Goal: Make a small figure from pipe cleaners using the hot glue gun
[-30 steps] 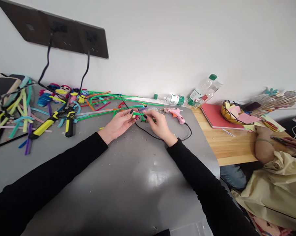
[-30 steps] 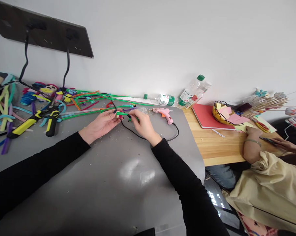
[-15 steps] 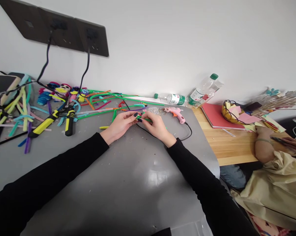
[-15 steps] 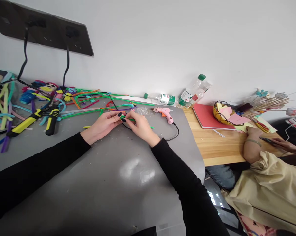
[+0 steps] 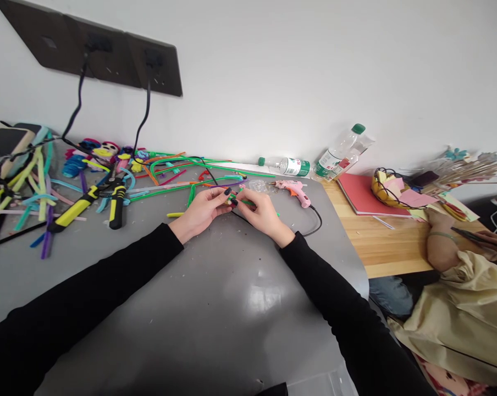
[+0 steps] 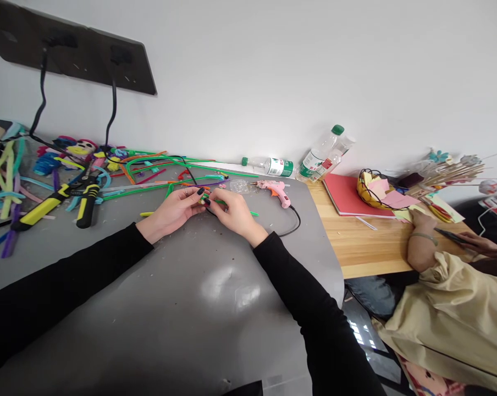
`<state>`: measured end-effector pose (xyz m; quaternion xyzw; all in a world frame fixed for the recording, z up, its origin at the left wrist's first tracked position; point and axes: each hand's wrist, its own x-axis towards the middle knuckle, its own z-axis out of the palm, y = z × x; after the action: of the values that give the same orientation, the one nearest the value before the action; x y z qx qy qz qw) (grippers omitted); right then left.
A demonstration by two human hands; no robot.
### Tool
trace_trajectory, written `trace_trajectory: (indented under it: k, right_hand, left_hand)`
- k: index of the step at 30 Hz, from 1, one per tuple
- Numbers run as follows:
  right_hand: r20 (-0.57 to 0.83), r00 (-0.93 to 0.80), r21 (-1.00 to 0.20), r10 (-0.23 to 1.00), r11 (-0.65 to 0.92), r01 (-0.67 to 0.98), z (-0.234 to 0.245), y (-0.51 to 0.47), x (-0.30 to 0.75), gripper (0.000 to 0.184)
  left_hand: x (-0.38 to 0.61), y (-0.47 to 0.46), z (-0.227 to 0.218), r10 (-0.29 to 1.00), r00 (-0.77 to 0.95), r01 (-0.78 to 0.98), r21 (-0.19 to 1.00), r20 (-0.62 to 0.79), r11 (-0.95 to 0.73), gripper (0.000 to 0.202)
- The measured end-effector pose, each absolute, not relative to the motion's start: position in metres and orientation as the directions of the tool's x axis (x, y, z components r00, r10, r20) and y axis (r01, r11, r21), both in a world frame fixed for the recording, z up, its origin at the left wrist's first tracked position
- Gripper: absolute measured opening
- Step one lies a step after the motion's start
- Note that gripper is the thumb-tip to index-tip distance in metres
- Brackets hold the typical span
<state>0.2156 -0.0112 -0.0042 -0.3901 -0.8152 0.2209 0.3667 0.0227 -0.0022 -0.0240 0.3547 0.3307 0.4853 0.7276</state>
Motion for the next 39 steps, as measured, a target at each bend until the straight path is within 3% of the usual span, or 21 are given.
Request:
trace_trajectory:
  k: [6, 10, 16, 30, 39]
  right_hand:
    - [0.447, -0.413, -0.651, 0.793, 0.605, 0.458, -0.0054, -0.0098, 0.2162, 0.017]
    - [0.462, -0.389, -0.648, 0.797, 0.603, 0.465, -0.0038, -0.0092, 0.2173, 0.02]
    - [0.457, -0.378, -0.667, 0.805, 0.591, 0.452, -0.0019, -0.0098, 0.2192, 0.022]
    - [0.471, -0.362, -0.685, 0.804, 0.592, 0.425, -0.0006, -0.0117, 0.2189, 0.025]
    - [0.462, -0.359, -0.693, 0.811, 0.583, 0.424, 0.0032, -0.0125, 0.2189, 0.028]
  left_hand:
    - [0.0252, -0.0043, -0.0206, 0.947, 0.292, -0.507, 0.818, -0.133, 0.271, 0.028]
    - [0.0262, -0.0057, -0.0171, 0.943, 0.33, -0.51, 0.835, -0.032, 0.207, 0.034]
    - [0.0219, -0.0022, -0.0179, 0.94, 0.337, -0.378, 0.922, 0.056, 0.081, 0.044]
    - [0.0201, -0.0021, -0.0157, 0.945, 0.323, -0.348, 0.935, 0.048, 0.072, 0.043]
    - [0.0208, -0.0006, -0.0195, 0.945, 0.328, -0.467, 0.869, 0.002, 0.161, 0.042]
